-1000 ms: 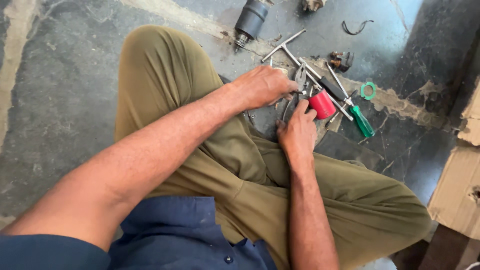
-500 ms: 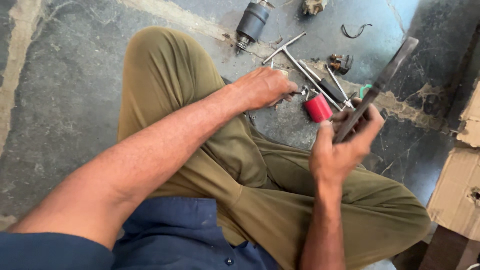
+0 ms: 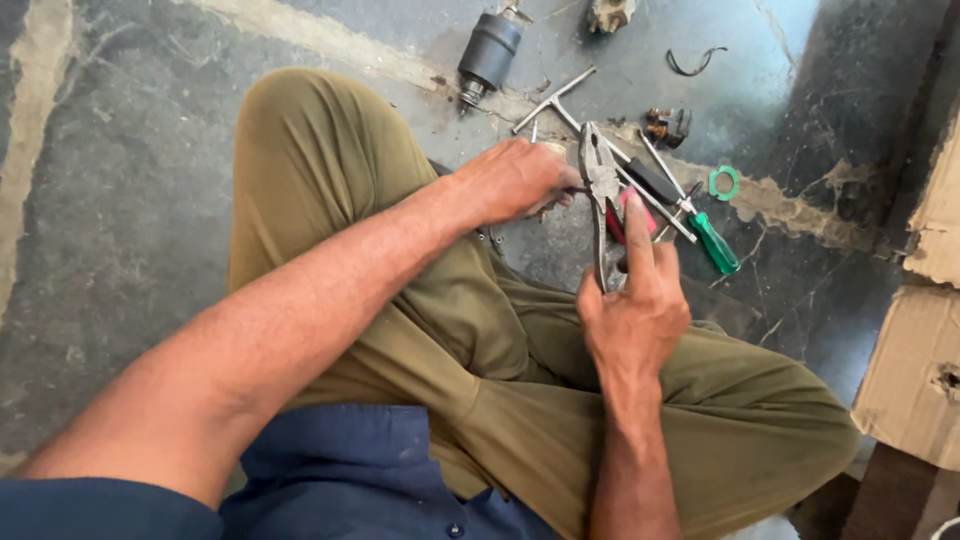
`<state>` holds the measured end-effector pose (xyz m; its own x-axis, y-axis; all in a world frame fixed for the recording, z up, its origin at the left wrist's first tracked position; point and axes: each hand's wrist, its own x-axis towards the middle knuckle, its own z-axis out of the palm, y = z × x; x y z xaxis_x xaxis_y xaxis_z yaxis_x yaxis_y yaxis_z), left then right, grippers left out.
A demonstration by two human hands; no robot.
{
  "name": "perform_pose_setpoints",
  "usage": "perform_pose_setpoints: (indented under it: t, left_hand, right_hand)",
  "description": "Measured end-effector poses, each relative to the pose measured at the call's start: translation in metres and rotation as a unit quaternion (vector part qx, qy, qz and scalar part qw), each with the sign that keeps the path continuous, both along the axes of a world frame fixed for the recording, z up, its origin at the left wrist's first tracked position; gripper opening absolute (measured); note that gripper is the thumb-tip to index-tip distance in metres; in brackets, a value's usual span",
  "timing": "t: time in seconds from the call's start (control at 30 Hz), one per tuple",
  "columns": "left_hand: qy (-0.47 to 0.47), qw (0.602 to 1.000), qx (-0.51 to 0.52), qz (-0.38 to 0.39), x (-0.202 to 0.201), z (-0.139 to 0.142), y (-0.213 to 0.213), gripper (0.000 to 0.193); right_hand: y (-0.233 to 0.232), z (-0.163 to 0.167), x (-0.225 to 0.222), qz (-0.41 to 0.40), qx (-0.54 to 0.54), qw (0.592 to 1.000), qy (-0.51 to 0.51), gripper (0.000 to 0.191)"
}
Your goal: The person sits on the floor and uses pliers to repeatedly pull and adjust wires on a small cylindrical electrical component. Various tools and parts are scattered on the floor around them. The person continues this repetitive pulling action throughout the clip.
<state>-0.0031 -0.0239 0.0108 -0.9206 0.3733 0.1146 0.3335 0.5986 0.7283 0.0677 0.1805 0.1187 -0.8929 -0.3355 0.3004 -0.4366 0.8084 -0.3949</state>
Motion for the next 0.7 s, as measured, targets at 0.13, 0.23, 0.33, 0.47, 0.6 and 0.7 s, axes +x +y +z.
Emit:
perform_pose_setpoints:
  t: [0.13, 0.23, 0.33, 0.47, 0.6, 0.7]
  left_hand:
    - [0.041, 0.999, -0.017, -0.013, 0.001, 0.001, 0.000, 0.020]
    - [0.063, 0.997, -0.045, -0.026, 0.000, 0.002, 0.000, 0.014]
    - [0.060, 0.997, -0.046, -0.020, -0.002, 0.001, 0.000, 0.016]
    - [0.066, 0.997, -0.048, -0.013, -0.002, -0.002, 0.000, 0.015]
    - [0.070, 0.996, -0.050, -0.015, -0.003, -0.006, 0.000, 0.016]
    - [0.083, 0.995, -0.055, -0.014, -0.003, -0.007, 0.001, 0.016]
  right_hand:
    - [0.001, -0.009, -0.005, -0.003, -0.031, 0.999, -0.010, 0.071]
    - [0.003, -0.014, -0.007, -0.028, -0.083, 0.996, -0.017, 0.057]
    - [0.004, -0.016, -0.005, -0.024, -0.125, 0.991, 0.041, 0.048]
    - [0.005, -0.015, -0.001, -0.022, -0.168, 0.982, 0.082, 0.041]
    - [0.005, -0.012, -0.003, -0.029, -0.141, 0.987, 0.068, 0.043]
    - [0.003, -0.011, -0.004, -0.038, -0.141, 0.988, 0.047, 0.046]
